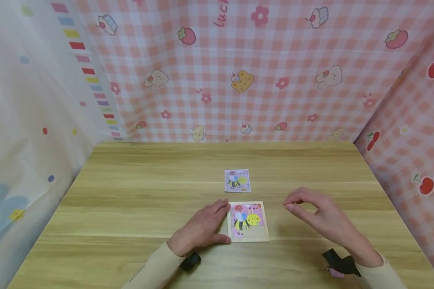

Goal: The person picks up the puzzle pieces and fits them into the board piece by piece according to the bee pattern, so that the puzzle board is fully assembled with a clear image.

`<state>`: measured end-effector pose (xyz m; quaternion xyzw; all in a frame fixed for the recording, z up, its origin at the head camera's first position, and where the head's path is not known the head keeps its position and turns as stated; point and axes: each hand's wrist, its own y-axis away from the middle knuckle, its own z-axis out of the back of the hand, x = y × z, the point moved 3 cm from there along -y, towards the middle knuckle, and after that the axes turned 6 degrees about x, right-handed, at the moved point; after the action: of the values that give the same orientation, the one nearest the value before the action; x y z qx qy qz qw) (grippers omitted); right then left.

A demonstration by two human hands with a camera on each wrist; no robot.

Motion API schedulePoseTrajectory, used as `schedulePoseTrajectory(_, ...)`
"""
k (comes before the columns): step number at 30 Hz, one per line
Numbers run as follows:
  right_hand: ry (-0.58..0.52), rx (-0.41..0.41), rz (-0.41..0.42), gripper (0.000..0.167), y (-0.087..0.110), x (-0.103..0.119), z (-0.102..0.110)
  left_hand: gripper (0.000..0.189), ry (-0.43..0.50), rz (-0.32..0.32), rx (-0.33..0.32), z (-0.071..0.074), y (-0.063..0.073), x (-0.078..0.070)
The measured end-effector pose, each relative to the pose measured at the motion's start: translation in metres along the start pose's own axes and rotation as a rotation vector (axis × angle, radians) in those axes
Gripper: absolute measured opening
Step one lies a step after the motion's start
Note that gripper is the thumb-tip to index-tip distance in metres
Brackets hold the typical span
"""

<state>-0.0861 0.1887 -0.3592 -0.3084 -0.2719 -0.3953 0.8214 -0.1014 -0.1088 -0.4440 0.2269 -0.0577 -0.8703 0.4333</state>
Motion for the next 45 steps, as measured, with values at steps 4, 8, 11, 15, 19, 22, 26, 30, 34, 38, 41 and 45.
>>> schedulePoseTrajectory(4,0.033,-0.037,0.002,0.03,0.008,-0.002,0.007,0.092,-0.004,-0.001,-0.001,0.0,0.0,0.0)
schedulePoseTrajectory(8,0.046,-0.049,-0.052,0.029,0.019,-0.005,0.014,0.092,-0.006,0.0,-0.004,-0.001,0.0,0.001)
schedulePoseTrajectory(11,0.065,-0.066,-0.112,0.028,0.03,-0.007,0.021,0.092,-0.008,-0.001,-0.006,-0.002,-0.001,0.001)
schedulePoseTrajectory(15,0.1,-0.098,-0.163,0.028,0.042,-0.01,0.03,0.092,-0.013,-0.007,-0.013,-0.002,-0.001,0.001)
schedulePoseTrajectory(19,0.114,-0.107,-0.18,0.028,0.053,-0.013,0.036,0.092,-0.021,-0.013,-0.02,-0.001,-0.001,0.001)
schedulePoseTrajectory(22,0.12,-0.104,-0.187,0.028,0.06,-0.016,0.038,0.092,-0.022,-0.014,-0.019,-0.001,-0.001,0.0)
schedulePoseTrajectory(26,0.132,-0.093,-0.182,0.029,0.069,-0.02,0.038,0.092,-0.018,-0.01,-0.012,0.0,-0.001,-0.001)
schedulePoseTrajectory(30,0.13,-0.07,-0.18,0.03,0.077,-0.023,0.038,0.091,-0.016,-0.003,-0.005,0.0,-0.001,-0.001)
schedulePoseTrajectory(34,0.127,-0.035,-0.19,0.03,0.088,-0.028,0.038,0.091,-0.012,0.001,0.0,0.0,-0.001,-0.001)
schedulePoseTrajectory(38,0.12,0.008,-0.162,0.033,0.098,-0.034,0.037,0.091,0.0,0.003,0.005,0.0,0.0,-0.001)
schedulePoseTrajectory(41,0.091,0.039,-0.105,0.035,0.104,-0.04,0.035,0.091,0.003,0.001,0.003,0.0,0.0,-0.001)
schedulePoseTrajectory(45,0.062,0.082,-0.067,0.034,0.112,-0.048,0.033,0.091,0.005,-0.008,-0.006,0.001,0.0,-0.001)
